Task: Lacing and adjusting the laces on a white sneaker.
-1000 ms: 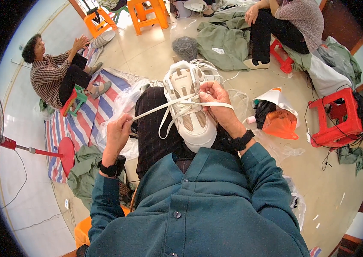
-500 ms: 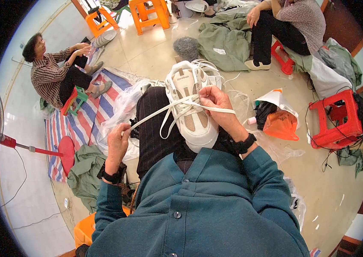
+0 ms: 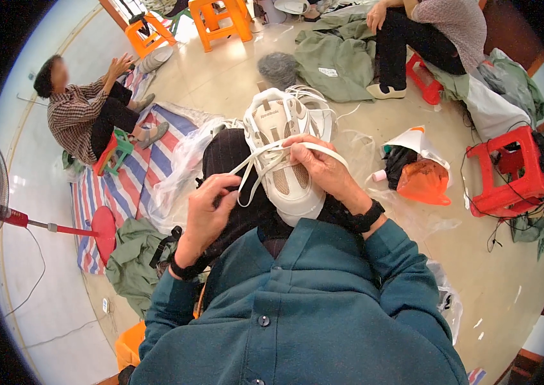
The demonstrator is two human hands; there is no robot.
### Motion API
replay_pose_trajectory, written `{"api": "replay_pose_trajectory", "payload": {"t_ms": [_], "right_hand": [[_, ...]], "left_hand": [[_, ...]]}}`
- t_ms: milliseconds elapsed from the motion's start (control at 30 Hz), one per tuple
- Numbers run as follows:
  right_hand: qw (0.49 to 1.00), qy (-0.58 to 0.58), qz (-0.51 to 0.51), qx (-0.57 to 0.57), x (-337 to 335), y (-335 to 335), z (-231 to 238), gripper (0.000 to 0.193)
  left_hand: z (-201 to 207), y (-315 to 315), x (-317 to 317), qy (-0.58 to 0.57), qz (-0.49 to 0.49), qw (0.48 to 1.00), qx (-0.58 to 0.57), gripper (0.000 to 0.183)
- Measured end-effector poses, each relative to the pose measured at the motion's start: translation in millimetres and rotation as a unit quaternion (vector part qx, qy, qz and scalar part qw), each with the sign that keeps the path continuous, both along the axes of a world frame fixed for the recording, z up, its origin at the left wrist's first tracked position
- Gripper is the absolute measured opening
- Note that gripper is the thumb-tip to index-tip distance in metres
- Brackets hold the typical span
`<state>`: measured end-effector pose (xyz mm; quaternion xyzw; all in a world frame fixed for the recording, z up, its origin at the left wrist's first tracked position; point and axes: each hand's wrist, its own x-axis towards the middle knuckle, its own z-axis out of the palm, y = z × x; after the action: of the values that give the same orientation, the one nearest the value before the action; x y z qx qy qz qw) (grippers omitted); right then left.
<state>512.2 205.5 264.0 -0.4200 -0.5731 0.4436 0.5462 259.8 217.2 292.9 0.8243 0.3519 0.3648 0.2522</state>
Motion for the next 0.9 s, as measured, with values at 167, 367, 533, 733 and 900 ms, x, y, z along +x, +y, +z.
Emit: {"api": "replay_pose_trajectory", "payload": {"t_ms": [167, 367, 533, 733, 900], "right_hand": [[0.997, 0.055, 0.0, -0.054, 1, 7, 0, 0.032], [0.992, 0.03, -0.006, -0.122, 7, 20, 11, 0.036], [0.992, 0.037, 0.006, -0.12, 12, 25, 7, 0.035], [0.99, 0.07, -0.032, -0.118, 17, 27, 0, 0.034], [0.994, 0.022, -0.064, -0.087, 23, 30, -3, 0.031]], "left_hand": [[-1, 18, 42, 0.04, -0.044, 0.996, 0.059, 0.023], [-9, 36, 65, 0.059, -0.038, 0.997, 0.041, 0.017], [-15, 34, 65, 0.013, -0.039, 0.999, 0.018, 0.01], [0, 50, 44, -0.041, -0.021, 0.98, -0.192, 0.005], [9, 57, 50, 0.013, -0.046, 0.995, -0.093, 0.005]]}}
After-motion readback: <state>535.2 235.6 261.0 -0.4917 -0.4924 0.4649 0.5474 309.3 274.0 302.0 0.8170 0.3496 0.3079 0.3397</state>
